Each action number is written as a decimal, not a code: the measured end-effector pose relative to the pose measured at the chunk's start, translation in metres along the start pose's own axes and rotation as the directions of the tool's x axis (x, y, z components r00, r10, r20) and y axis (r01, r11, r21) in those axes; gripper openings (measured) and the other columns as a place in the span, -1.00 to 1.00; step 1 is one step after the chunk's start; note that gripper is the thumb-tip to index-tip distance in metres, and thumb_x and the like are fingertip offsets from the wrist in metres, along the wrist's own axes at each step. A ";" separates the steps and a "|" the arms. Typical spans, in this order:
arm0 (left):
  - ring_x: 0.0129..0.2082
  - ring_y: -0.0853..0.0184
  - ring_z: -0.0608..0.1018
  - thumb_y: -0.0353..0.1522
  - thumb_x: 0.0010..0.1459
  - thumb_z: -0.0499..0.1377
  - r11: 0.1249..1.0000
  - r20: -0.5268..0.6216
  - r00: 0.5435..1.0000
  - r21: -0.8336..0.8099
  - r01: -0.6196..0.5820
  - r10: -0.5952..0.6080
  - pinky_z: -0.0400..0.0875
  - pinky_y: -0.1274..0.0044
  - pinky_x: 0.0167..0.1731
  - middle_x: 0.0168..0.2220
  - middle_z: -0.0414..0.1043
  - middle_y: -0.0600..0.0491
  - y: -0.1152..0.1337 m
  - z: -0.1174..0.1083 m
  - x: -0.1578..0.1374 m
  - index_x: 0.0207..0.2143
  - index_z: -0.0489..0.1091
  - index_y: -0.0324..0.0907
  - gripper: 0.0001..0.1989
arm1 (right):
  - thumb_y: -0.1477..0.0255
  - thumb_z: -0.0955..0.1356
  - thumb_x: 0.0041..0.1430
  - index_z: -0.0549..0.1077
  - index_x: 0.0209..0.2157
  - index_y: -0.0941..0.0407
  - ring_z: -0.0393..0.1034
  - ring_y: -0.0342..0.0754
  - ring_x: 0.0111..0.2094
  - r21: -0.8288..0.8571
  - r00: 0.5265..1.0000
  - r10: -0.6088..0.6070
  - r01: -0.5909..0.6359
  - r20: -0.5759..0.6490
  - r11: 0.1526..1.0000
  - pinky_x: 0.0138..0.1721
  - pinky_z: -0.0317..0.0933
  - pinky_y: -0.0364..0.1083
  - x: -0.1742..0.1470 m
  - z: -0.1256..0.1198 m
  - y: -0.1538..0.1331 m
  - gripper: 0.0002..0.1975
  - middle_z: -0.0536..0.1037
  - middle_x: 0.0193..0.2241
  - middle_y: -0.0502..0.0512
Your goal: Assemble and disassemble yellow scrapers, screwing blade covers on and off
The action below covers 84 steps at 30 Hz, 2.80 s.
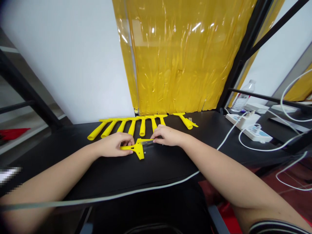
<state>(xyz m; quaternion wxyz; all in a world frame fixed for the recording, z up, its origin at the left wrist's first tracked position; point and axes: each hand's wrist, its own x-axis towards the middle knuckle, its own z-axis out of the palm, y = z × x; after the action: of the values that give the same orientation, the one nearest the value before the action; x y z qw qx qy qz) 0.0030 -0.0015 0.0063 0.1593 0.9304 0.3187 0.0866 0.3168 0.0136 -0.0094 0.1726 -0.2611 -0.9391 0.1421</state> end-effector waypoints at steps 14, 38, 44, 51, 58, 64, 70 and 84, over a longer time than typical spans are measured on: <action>-0.36 0.33 0.50 -0.21 0.15 0.31 1.000 -0.014 1.000 -0.023 -0.004 0.003 0.35 0.53 -0.36 -0.32 0.50 0.05 0.000 -0.002 -0.001 -0.20 0.50 -0.16 -0.76 | 0.48 0.32 0.37 0.59 -0.14 0.15 0.47 -0.02 -0.26 -0.005 0.984 0.171 -0.171 -0.058 0.985 -0.17 0.29 -0.05 0.000 -0.001 -0.003 -0.82 0.64 -0.25 0.15; -0.37 0.35 0.49 -0.28 0.12 0.31 0.997 -0.022 1.000 -0.072 -0.016 0.015 0.38 0.54 -0.36 -0.35 0.50 0.08 -0.001 0.000 -0.001 -0.19 0.46 -0.16 -0.78 | 0.38 0.49 0.10 0.43 -0.27 0.13 0.50 -0.13 -0.42 0.459 0.960 0.267 -0.273 0.080 0.846 -0.34 0.36 -0.14 -0.001 0.005 -0.011 -0.78 0.57 -0.45 0.00; -0.40 0.36 0.48 -0.29 0.11 0.30 0.995 -0.049 0.998 -0.093 -0.036 0.032 0.38 0.54 -0.38 -0.36 0.47 0.08 0.000 0.001 0.000 -0.15 0.48 -0.16 -0.75 | 0.37 0.49 0.12 0.37 -0.01 0.11 0.52 -0.13 -0.48 0.459 0.953 0.270 -0.304 0.139 0.835 -0.41 0.32 -0.17 -0.002 0.003 -0.012 -0.58 0.60 -0.47 -0.07; -0.38 0.35 0.47 -0.31 0.12 0.29 0.997 -0.069 0.996 -0.061 -0.054 0.050 0.38 0.52 -0.36 -0.33 0.45 0.08 -0.002 0.002 -0.001 -0.06 0.48 -0.15 -0.69 | 0.45 0.47 0.10 0.36 -0.03 0.12 0.55 -0.14 -0.49 0.534 0.938 0.275 -0.347 0.213 0.771 -0.45 0.36 -0.19 -0.002 0.004 -0.013 -0.60 0.65 -0.33 0.02; -0.39 0.34 0.46 -0.33 0.12 0.29 0.997 -0.078 0.995 -0.041 -0.066 0.063 0.34 0.51 -0.36 -0.34 0.45 0.07 -0.003 0.003 -0.001 -0.07 0.48 -0.15 -0.70 | 0.43 0.52 0.03 0.37 -0.03 0.14 0.51 -0.16 -0.55 0.616 0.903 0.322 -0.430 0.286 0.660 -0.53 0.44 -0.15 -0.005 -0.001 -0.009 -0.52 0.62 -0.28 0.04; -0.40 0.34 0.47 -0.32 0.12 0.28 0.998 -0.086 0.995 -0.027 -0.054 0.052 0.36 0.51 -0.35 -0.35 0.43 0.08 -0.001 0.001 -0.001 -0.05 0.49 -0.14 -0.69 | 0.45 0.51 0.03 0.36 -0.06 0.10 0.44 -0.21 -0.58 0.797 0.939 0.283 -0.321 0.197 0.511 -0.56 0.38 -0.19 -0.012 -0.016 0.002 -0.56 0.53 -0.40 -0.12; -0.42 0.35 0.46 -0.31 0.16 0.26 0.998 -0.077 0.996 -0.036 -0.053 0.050 0.36 0.52 -0.37 -0.37 0.41 0.09 0.000 0.001 -0.002 -0.06 0.47 -0.16 -0.71 | 0.51 0.45 -0.02 0.40 -0.03 0.11 0.30 -0.22 -0.61 0.742 0.861 0.504 -0.378 0.063 0.553 -0.58 0.19 -0.21 -0.024 -0.034 0.025 -0.54 0.43 -0.56 -0.18; -0.39 0.34 0.45 -0.29 0.17 0.26 0.997 -0.091 0.993 0.003 -0.075 0.075 0.37 0.50 -0.35 -0.35 0.40 0.09 -0.002 0.000 -0.003 -0.05 0.47 -0.16 -0.71 | 0.50 0.47 0.01 0.52 -0.09 0.13 0.44 -0.12 -0.49 0.153 0.734 0.677 -0.676 0.052 0.721 -0.43 0.24 -0.14 -0.039 -0.051 0.049 -0.64 0.61 -0.45 0.00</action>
<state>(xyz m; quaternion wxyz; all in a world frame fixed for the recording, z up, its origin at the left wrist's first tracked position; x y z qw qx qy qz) -0.0005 -0.0013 0.0057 0.1415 0.9367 0.2905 0.1348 0.3902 0.0417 0.0089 0.1328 -0.5714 -0.7636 0.2697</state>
